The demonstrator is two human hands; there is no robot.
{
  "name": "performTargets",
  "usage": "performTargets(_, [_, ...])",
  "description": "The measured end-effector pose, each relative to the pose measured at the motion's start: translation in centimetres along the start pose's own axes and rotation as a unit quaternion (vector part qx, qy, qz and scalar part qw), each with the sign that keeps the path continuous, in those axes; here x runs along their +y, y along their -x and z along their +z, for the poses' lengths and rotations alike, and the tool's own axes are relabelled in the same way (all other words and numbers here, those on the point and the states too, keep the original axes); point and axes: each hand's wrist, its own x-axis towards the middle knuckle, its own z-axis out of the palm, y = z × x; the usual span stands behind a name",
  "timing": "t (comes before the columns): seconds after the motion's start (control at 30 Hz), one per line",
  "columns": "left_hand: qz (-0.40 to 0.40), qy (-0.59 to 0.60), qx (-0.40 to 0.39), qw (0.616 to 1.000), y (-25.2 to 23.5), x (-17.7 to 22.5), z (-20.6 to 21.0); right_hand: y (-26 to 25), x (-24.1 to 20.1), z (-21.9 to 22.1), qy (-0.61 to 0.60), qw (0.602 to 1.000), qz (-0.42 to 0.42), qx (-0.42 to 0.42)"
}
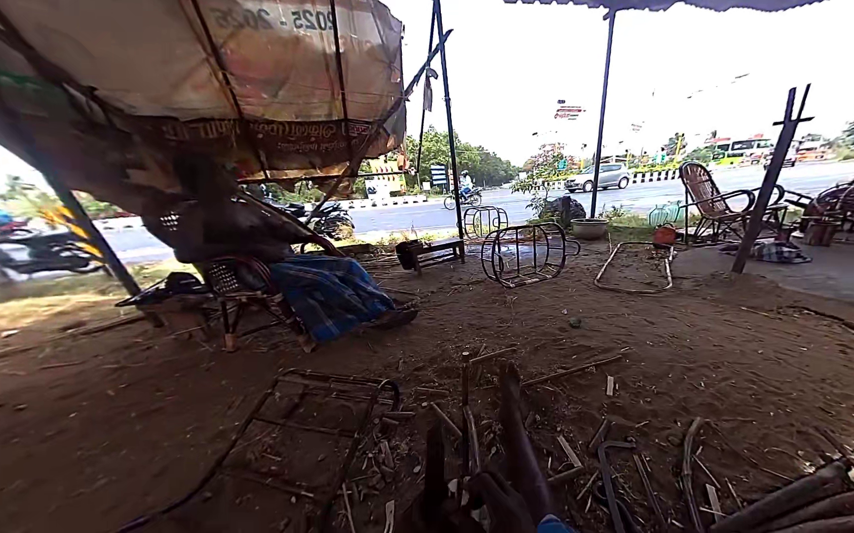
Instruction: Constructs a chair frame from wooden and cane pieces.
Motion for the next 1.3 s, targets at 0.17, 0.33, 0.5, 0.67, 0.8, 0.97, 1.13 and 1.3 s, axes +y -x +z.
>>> performTargets(0.17, [-0.023,-0.097,-0.051,0.994,-3.4,2.6,-0.7,-5.2,-1.1,-2.9,0.0,0.986,0.119,-0.12])
performTargets(0.33, [-0.033,-0.152,-0.038,0.987,-1.9,2.5,1.1,-1.8,-0.7,-1.3,0.0,0.995,0.102,0.008])
performTargets(0.5, [0.013,-0.196,0.035,0.98,-4.9,2.8,1.4,5.1,-4.7,1.7,0.006,1.0,-0.012,-0.005])
performTargets(0.67, [0.017,-0.088,-0.006,0.996,-9.0,7.0,1.0,9.5,-5.7,1.8,-0.03,0.997,-0.028,0.06])
performTargets(0.8, [0.026,-0.069,-0.017,0.997,-6.5,5.2,1.5,2.7,-2.4,-3.0,-0.008,0.981,0.163,0.108])
performTargets(0.97, [0.005,-0.048,0.003,0.999,-5.9,4.7,1.1,-2.5,-1.7,-2.1,-0.014,0.997,0.058,0.04])
performTargets(1.13, [0.044,-0.128,0.083,0.987,-7.3,5.4,0.6,0.7,-0.1,2.7,0.014,0.995,-0.076,0.062])
performTargets(1.3, [0.051,-0.13,0.144,0.98,-11.1,6.2,-2.5,5.7,-0.8,3.2,0.035,0.999,-0.019,0.011])
